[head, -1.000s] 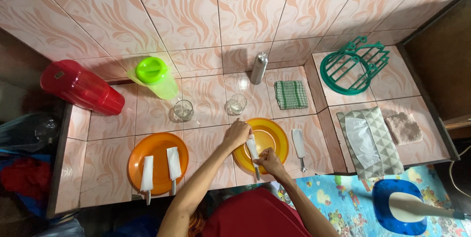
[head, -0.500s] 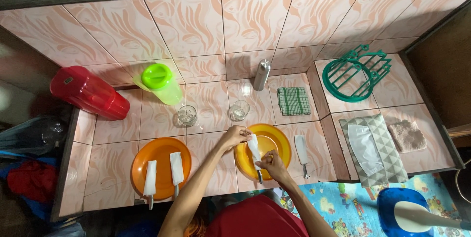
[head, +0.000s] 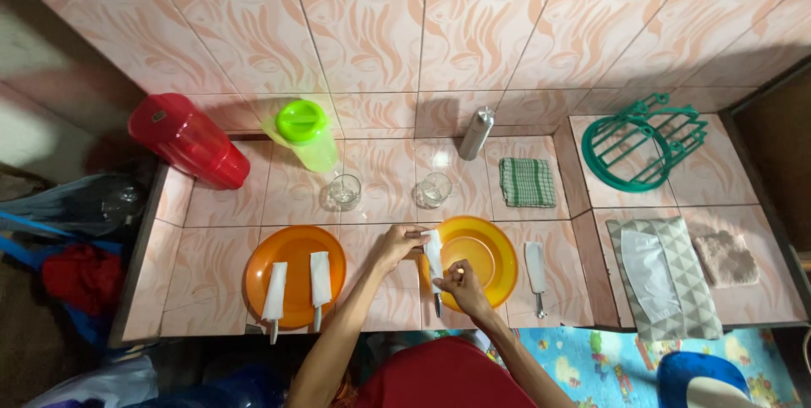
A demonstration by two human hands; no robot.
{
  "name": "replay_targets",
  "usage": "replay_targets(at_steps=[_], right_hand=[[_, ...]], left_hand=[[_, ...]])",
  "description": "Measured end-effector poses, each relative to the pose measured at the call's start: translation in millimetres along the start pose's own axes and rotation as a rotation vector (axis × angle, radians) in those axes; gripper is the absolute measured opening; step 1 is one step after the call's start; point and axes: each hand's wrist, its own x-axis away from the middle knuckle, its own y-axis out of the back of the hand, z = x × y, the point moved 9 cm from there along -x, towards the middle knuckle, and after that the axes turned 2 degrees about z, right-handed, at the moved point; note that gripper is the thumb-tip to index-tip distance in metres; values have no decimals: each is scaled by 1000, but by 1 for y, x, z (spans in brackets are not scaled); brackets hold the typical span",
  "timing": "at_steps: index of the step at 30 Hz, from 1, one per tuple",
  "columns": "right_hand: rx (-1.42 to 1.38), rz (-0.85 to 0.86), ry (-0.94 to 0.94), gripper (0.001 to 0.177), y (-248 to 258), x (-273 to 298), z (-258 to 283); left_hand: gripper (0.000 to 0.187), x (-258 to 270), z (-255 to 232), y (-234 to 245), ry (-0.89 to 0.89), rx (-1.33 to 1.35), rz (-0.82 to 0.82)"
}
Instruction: Arranging plates, cutlery, glasses, and napkins on a dining table.
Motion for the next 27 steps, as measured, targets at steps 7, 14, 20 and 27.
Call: replay_targets(at_steps=[7,14,20,27], right_hand=[[209,34,-72,42,-16,8,38],[857,-472,139,39,103,5,42],[1038,-638,104,49,158,19,58],[940,-488,68,40,177,0,-2]], left_hand=[[28,-3,16,25,-79,16,-59],[25,12,4,68,-117,-397,-311],[30,45,-12,59,-4,-587,-326],[39,27,-1,48,-28,-812,-330]])
